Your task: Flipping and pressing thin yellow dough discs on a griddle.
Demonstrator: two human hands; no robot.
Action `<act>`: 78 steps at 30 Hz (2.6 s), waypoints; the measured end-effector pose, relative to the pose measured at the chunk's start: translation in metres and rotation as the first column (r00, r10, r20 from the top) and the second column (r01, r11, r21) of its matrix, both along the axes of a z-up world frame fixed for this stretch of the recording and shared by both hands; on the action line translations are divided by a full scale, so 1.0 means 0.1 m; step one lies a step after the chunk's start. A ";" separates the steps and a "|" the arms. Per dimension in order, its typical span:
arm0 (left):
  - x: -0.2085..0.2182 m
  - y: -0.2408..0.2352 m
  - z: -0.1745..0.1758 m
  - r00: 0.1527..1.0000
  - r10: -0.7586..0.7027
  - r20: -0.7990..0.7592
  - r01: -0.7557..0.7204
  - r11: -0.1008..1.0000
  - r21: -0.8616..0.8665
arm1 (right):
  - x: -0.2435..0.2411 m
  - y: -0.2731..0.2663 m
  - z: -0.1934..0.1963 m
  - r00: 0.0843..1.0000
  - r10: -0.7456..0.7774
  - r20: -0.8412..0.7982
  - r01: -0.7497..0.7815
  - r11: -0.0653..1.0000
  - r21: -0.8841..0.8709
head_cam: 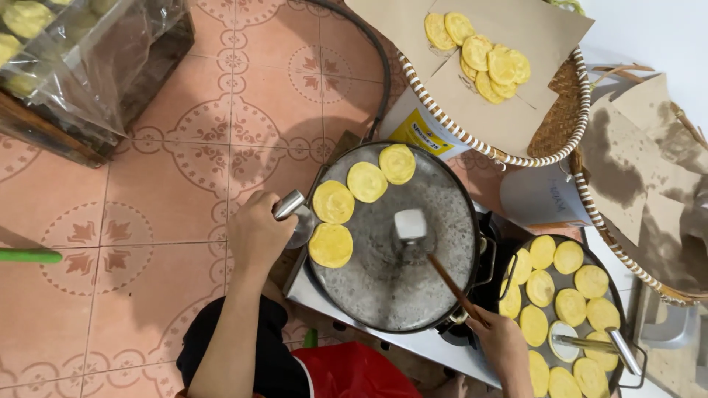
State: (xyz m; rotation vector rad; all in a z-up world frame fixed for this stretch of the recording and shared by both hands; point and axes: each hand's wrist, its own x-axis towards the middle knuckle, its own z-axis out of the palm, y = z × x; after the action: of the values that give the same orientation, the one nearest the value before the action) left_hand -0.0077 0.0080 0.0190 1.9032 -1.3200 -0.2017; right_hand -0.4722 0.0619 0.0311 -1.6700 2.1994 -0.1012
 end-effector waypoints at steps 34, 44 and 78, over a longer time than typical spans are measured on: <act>0.06 0.02 0.00 0.998 0.038 -0.041 -0.033 0.993 0.109 | 0.53 -0.32 0.02 0.969 0.215 -0.119 -0.207 0.975 0.074; 0.02 -0.01 -0.01 0.999 0.024 -0.045 -0.019 0.995 0.099 | 0.64 0.30 -0.66 0.993 0.007 -0.117 -0.031 0.978 -0.205; -0.04 -0.03 -0.02 0.999 0.031 0.019 -0.031 0.999 -0.010 | 0.17 0.25 -0.22 0.987 -0.043 0.154 0.048 0.998 -0.028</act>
State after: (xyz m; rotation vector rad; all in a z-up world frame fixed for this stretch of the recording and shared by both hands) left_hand -0.0116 0.0055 0.0168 1.9204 -1.3011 -0.1614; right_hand -0.4556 0.0871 0.0095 -1.5735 2.1310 -0.2694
